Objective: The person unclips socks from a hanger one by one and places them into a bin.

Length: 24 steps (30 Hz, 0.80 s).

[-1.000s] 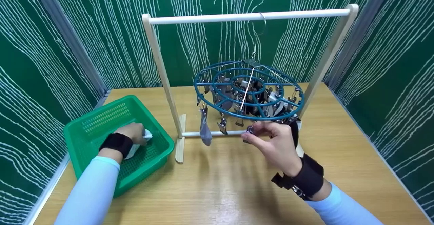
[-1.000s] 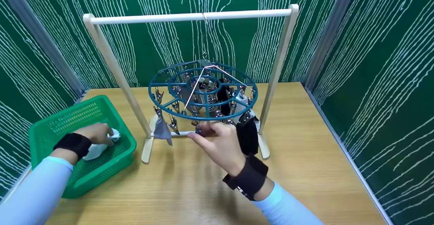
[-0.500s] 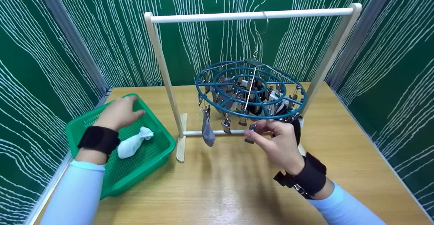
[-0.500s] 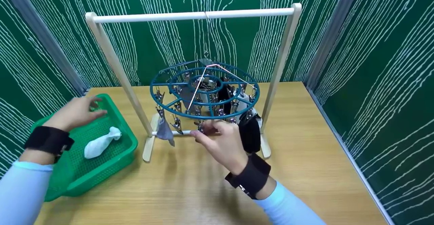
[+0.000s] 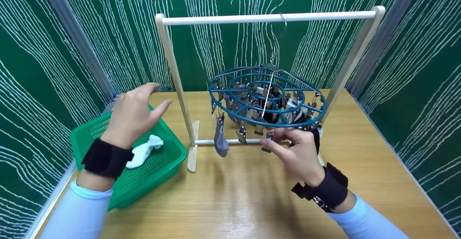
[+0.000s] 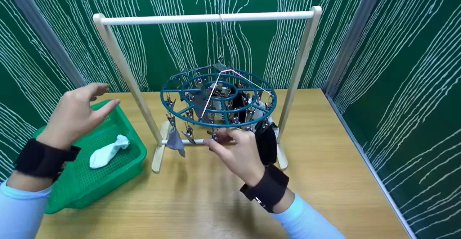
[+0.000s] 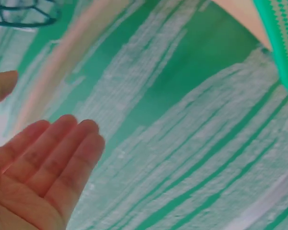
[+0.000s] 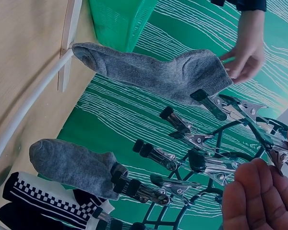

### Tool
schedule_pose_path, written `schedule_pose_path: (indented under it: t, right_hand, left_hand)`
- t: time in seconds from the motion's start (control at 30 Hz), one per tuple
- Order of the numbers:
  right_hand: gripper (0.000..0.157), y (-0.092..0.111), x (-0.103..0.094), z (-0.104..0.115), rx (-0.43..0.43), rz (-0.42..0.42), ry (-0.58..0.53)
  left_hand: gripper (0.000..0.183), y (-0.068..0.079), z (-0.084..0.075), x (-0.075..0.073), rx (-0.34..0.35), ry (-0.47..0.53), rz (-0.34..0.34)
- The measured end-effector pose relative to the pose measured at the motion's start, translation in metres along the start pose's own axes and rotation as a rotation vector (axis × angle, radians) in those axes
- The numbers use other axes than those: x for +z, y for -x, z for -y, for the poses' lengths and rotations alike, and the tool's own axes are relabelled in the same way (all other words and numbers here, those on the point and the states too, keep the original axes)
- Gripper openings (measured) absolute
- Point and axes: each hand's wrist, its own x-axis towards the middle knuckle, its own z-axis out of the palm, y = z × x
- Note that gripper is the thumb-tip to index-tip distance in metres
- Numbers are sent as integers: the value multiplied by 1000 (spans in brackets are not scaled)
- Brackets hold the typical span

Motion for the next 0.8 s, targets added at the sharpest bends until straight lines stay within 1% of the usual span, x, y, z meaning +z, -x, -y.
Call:
schedule_pose_path:
  t: [0.1,0.2,0.37,0.47,0.63,0.8]
  right_hand:
    - [12,0,0,0,-3,-1,2]
    - [12,0,0,0,-6,0,5]
    - [12,0,0,0,-3,6,8]
    - [12,0,0,1,1,5,8]
    - [14,0,1,1,1,8,-9]
    - [16,0,2,1,-21,11,-33]
  left_hand:
    - [53,1,-14,3,94,12,-47]
    - [56,2,-28,6,189,19,-70]
    - [55,3,-50,14,384,11,-119]
    - [54,3,-62,21,484,14,-148]
    - [50,1,-82,36,633,24,-191]
    - [45,-4,-100,47,791,-30,-245]
